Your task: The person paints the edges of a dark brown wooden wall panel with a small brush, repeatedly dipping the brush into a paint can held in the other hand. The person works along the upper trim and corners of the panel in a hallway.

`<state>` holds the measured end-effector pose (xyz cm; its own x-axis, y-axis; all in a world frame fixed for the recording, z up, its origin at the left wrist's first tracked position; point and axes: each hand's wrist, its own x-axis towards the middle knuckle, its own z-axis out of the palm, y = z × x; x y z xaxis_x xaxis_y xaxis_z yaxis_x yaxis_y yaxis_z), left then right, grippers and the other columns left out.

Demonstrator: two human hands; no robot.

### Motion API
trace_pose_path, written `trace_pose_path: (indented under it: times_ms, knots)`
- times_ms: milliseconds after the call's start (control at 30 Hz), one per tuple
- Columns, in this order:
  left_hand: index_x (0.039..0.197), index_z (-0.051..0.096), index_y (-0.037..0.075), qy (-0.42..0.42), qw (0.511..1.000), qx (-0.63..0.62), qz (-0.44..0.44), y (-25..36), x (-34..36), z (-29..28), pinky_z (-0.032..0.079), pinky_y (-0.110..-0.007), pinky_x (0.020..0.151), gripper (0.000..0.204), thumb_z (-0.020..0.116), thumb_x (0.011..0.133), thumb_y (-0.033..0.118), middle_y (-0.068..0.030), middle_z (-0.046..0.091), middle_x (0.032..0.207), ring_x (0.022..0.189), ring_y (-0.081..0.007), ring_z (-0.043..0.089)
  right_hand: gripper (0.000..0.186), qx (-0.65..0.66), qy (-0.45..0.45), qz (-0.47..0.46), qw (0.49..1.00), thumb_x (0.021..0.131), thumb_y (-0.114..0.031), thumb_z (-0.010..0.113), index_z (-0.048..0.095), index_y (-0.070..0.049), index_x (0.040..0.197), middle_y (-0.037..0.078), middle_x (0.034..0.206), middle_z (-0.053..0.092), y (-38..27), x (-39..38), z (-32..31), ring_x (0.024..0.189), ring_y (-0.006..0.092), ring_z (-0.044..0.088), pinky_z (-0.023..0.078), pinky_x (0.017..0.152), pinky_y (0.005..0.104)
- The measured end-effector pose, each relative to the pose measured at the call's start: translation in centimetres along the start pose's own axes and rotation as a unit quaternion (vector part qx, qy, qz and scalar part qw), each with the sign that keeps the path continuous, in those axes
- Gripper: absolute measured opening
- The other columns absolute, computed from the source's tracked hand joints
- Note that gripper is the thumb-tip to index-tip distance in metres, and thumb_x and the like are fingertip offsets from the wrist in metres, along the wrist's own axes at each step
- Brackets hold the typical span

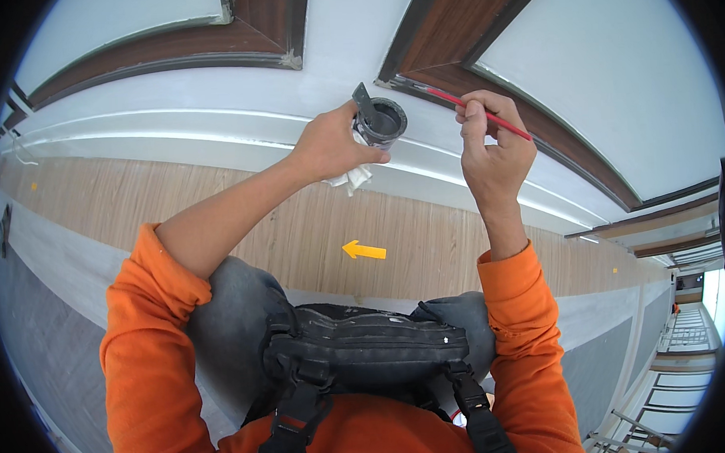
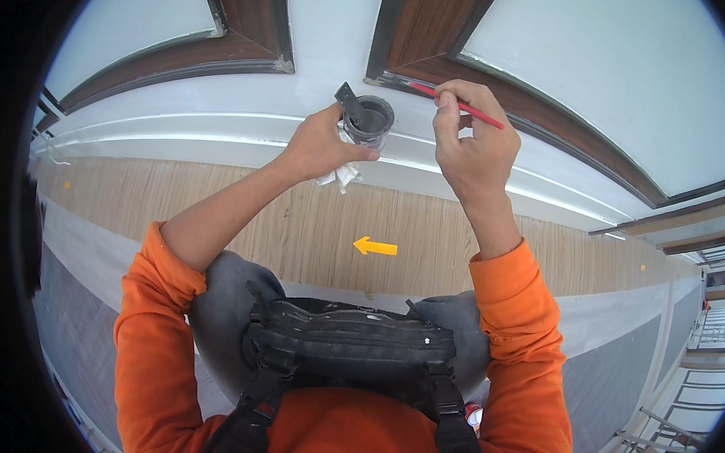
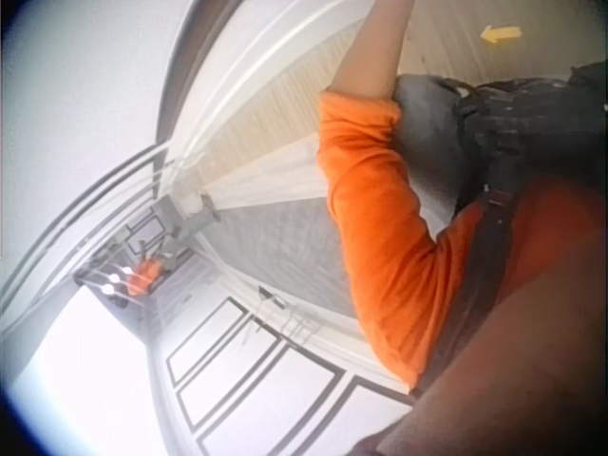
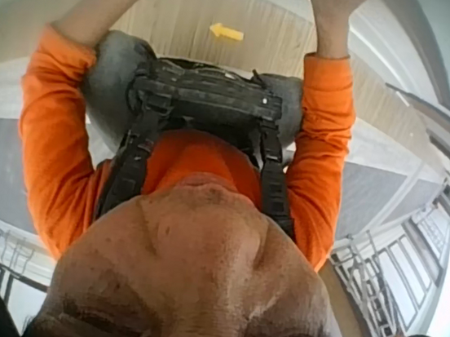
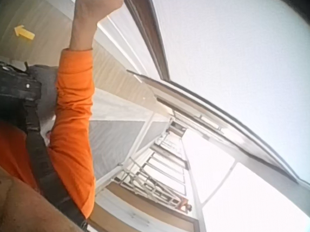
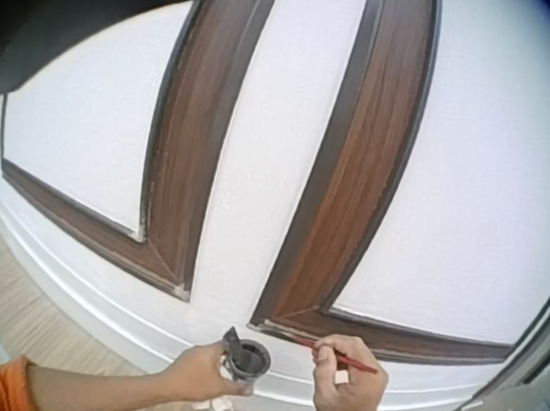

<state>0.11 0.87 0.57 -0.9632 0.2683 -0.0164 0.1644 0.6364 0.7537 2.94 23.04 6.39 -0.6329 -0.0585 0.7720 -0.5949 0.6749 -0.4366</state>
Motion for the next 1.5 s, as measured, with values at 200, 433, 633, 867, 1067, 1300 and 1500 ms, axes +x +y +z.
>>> trace_pose_path:
  times_ms: [200,433,633,867,1067,1300,1500]
  knots:
    - [0.13,0.062,-0.004,-0.003,1.0,0.0,-0.005,-0.1,0.1,0.1,0.053,-0.039,0.1,0.079,0.091,0.07,0.04,-0.0226,0.073,0.116,0.111,-0.0345,0.071,0.006,0.05,-0.005,0.037,0.998,0.096,-0.007,0.067,0.072,-0.005,0.1,0.005,0.093,0.073,0.3,0.1,-0.2,0.078,0.011,0.069,0.056,0.066,0.025]
    - [0.13,0.061,-0.004,0.002,1.0,0.01,-0.004,-0.2,0.1,0.1,0.053,-0.039,0.099,0.08,0.091,0.07,0.04,-0.0232,0.073,0.116,0.111,-0.035,0.071,0.009,0.124,-0.011,0.013,0.992,0.1,-0.011,0.068,0.071,-0.004,0.104,0.006,0.093,0.073,-0.1,0.0,1.4,0.077,0.0117,0.069,0.056,0.067,0.024]
    - [0.13,0.06,-0.006,0.016,1.0,0.016,0.009,-0.6,0.1,0.1,0.053,-0.04,0.097,0.081,0.091,0.07,0.038,-0.0246,0.072,0.116,0.11,-0.0367,0.07,0.016,0.153,-0.023,0.055,0.986,0.104,-0.016,0.063,0.07,-0.002,0.101,0.005,0.085,0.072,-1.2,0.2,-0.6,0.076,0.0112,0.07,0.055,0.065,0.0239]
    - [0.131,0.061,-0.002,0.007,0.999,0.015,0.027,-1.0,0.2,0.9,0.054,-0.039,0.095,0.08,0.092,0.068,0.036,-0.0202,0.074,0.115,0.107,-0.0352,0.071,0.016,0.101,-0.099,0.108,0.984,0.104,-0.013,0.059,0.068,-0.002,0.097,0.005,0.083,0.072,-1.6,-0.2,-0.5,0.074,0.0113,0.069,0.052,0.065,0.0246]
    - [0.132,0.059,-0.003,-0.023,0.999,0.029,0.012,0.2,-0.3,0.6,0.054,-0.04,0.096,0.083,0.092,0.067,0.036,-0.0214,0.073,0.117,0.108,-0.0355,0.071,0.014,0.089,-0.12,0.115,0.982,0.103,-0.011,0.06,0.068,-0.001,0.098,0.005,0.083,0.072,-1.3,-0.4,0.1,0.074,0.0108,0.068,0.052,0.065,0.0259]
    - [0.133,0.057,-0.007,0.004,0.999,0.026,0.021,-0.9,0.1,0.9,0.053,-0.041,0.099,0.087,0.092,0.067,0.038,-0.0251,0.071,0.118,0.112,-0.0378,0.07,0.017,0.206,-0.04,0.178,0.962,0.106,-0.014,0.057,0.068,-0.002,0.102,0.008,0.084,0.071,-0.8,-0.1,-0.7,0.074,0.0111,0.068,0.051,0.056,0.023]
    - [0.131,0.059,-0.005,0.023,1.0,-0.02,0.006,-0.8,0.3,0.4,0.052,-0.04,0.099,0.083,0.091,0.069,0.039,-0.0237,0.072,0.117,0.113,-0.0376,0.069,0.021,0.29,0.007,0.257,0.922,0.107,-0.016,0.054,0.065,0.002,0.109,0.013,0.092,0.07,0.8,0.0,-0.6,0.082,0.0168,0.071,0.06,0.06,0.0274]
